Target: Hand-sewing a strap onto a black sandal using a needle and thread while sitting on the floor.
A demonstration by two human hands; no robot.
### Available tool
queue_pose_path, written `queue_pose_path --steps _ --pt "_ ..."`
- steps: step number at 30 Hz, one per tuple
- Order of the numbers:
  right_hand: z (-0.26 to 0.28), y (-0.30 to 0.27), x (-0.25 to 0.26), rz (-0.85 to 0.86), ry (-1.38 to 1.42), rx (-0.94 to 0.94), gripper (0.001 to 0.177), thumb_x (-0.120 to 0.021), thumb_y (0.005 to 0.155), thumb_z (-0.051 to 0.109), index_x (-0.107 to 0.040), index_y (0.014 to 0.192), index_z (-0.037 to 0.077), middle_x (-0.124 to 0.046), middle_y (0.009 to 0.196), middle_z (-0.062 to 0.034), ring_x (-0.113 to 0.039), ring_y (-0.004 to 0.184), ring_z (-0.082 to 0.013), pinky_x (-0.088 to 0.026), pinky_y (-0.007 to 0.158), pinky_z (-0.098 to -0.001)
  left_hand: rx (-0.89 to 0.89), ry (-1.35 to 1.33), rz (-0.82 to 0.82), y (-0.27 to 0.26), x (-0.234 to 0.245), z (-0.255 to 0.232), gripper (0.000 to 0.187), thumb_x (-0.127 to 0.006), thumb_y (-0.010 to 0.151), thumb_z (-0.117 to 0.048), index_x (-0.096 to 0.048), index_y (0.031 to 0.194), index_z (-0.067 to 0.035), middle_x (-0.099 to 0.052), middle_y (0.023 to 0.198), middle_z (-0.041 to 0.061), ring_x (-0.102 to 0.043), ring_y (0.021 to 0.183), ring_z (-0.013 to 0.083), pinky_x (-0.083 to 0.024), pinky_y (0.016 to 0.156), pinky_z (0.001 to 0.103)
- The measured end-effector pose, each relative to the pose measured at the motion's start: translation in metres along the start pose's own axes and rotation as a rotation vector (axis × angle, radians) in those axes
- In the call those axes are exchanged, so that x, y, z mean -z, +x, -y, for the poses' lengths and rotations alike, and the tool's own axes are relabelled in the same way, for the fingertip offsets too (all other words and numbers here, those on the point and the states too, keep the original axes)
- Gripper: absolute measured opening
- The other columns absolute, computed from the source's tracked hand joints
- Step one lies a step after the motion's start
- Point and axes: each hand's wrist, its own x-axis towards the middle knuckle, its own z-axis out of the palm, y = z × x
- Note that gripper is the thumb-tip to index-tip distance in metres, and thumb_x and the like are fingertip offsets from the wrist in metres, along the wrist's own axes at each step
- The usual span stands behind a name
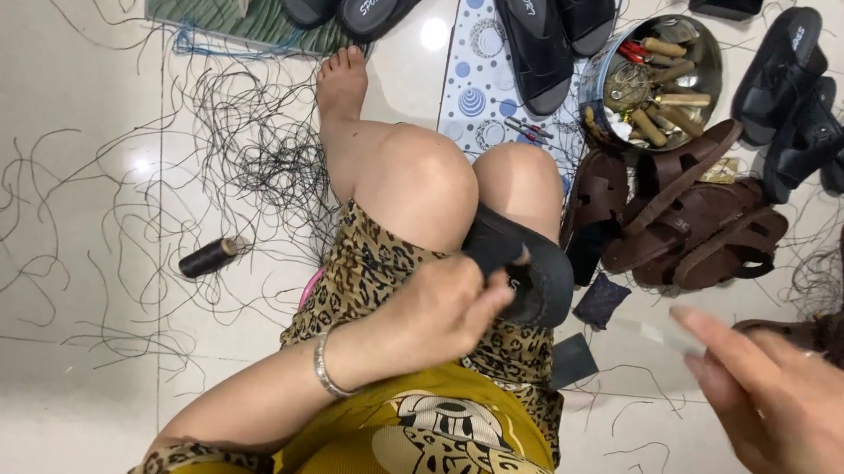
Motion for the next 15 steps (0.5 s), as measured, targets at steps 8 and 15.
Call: queue_pose_path --steps 8,15 --pt "0.038 0.036 -0.111 -0.103 1.943 0.350 0.022 -0.066 0.095 0.009 -0.075 0.111 -0.003 -0.068 0.115 -0.0165 -0.058 0.063 -0.0102 -0.051 0.048 -0.0195 -0.127 0.206 -0.094 -0.003 -0.006 0.005 0.031 -0.066 0.094 -0.010 -0.050 0.067 -0.006 -0.049 0.059 0.007 -0.052 0.059 0.0218 -0.052 0.069 0.038" --pt "0.020 0.006 -0.065 0.014 1.062 0.192 0.014 -0.077 0.078 0.026 -0.083 0.084 0.014 -0.086 0.073 0.0043 -0.075 0.053 -0.0122 -0.059 0.051 -0.0259 -0.021 -0.096 -0.373 -0.005 0.020 -0.018 0.028 -0.063 0.090 0.006 -0.069 0.117 0.007 -0.066 0.064 0.003 -0.045 0.044 0.0072 -0.036 0.039 0.021"
